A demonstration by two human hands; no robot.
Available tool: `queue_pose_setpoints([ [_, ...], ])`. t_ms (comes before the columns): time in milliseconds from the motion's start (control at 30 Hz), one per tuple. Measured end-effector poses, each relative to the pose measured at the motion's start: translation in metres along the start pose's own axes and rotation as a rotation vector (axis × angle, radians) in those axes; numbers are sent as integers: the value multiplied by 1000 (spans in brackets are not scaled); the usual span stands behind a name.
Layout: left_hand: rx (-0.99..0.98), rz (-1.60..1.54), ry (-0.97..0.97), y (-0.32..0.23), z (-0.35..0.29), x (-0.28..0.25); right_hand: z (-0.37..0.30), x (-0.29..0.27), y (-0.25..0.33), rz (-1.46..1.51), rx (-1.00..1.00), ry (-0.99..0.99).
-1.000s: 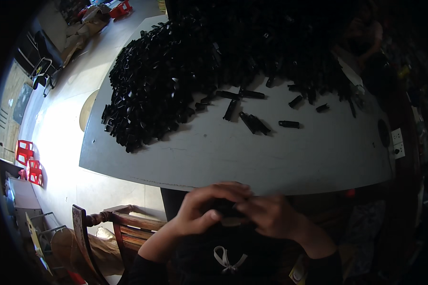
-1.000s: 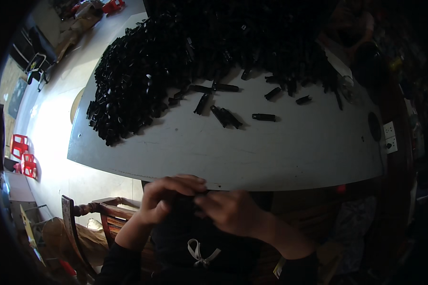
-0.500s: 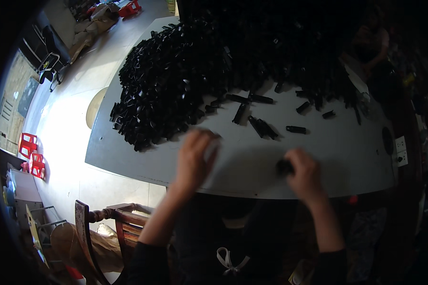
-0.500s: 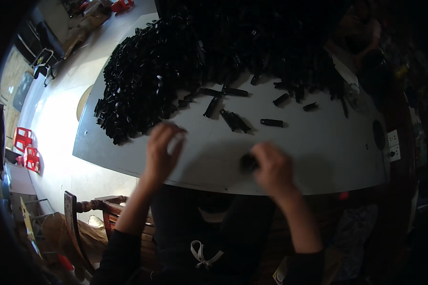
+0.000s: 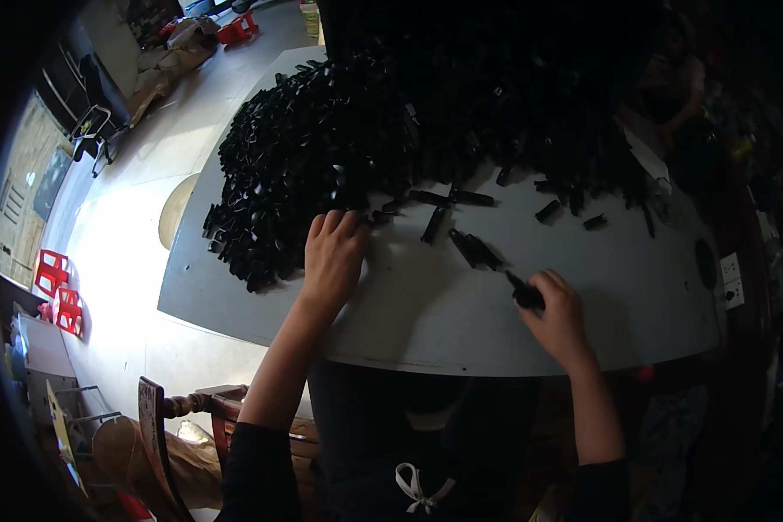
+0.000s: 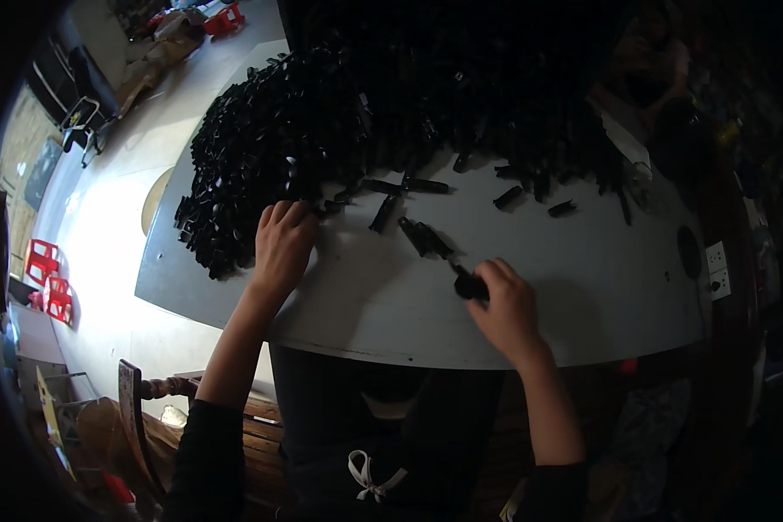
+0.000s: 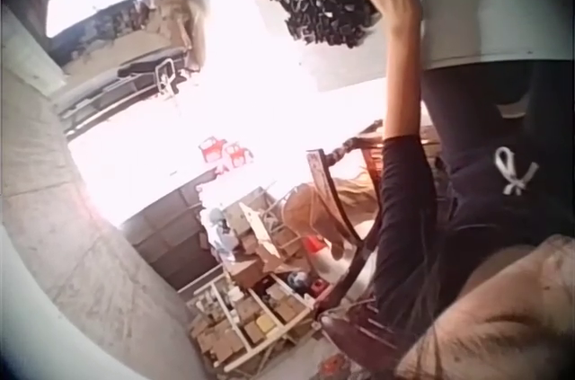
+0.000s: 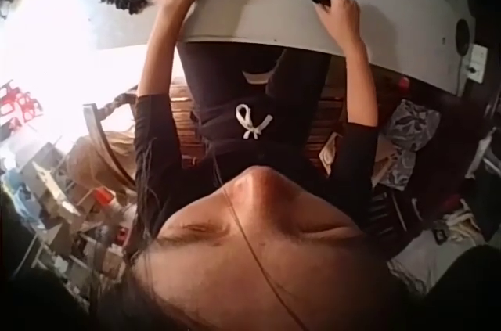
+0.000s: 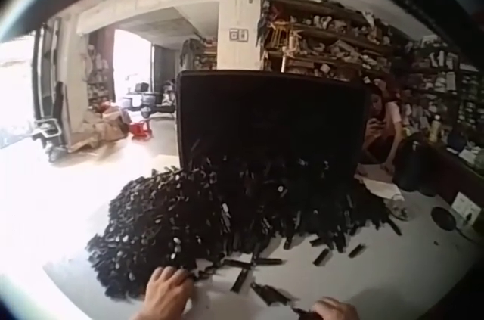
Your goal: Assembling small black plastic components by snapping them together at a workbench.
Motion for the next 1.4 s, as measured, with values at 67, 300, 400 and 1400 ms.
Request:
queue_pose_setpoints([
  [67, -39, -41, 33, 3, 1, 2, -10, 0, 15, 44, -127, -5],
  [300, 6, -241, 80, -17, 3, 1, -32, 14, 26, 379, -8, 125],
  [400, -235, -263, -81, 3, 4, -8, -35, 18, 34, 408, -7, 118],
  [1400, -85, -1136, 155, -86, -38, -85, -50, -14, 91, 125, -406, -78],
])
Point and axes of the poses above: each hand's wrist, its own z-axis towards the middle knuckle, its own x-axis out of the palm, y = z × x, the point moved 5 cm from there along z, towards the middle knuckle, and after that the axes turned 1 degree about x, right-handed, at the moved point
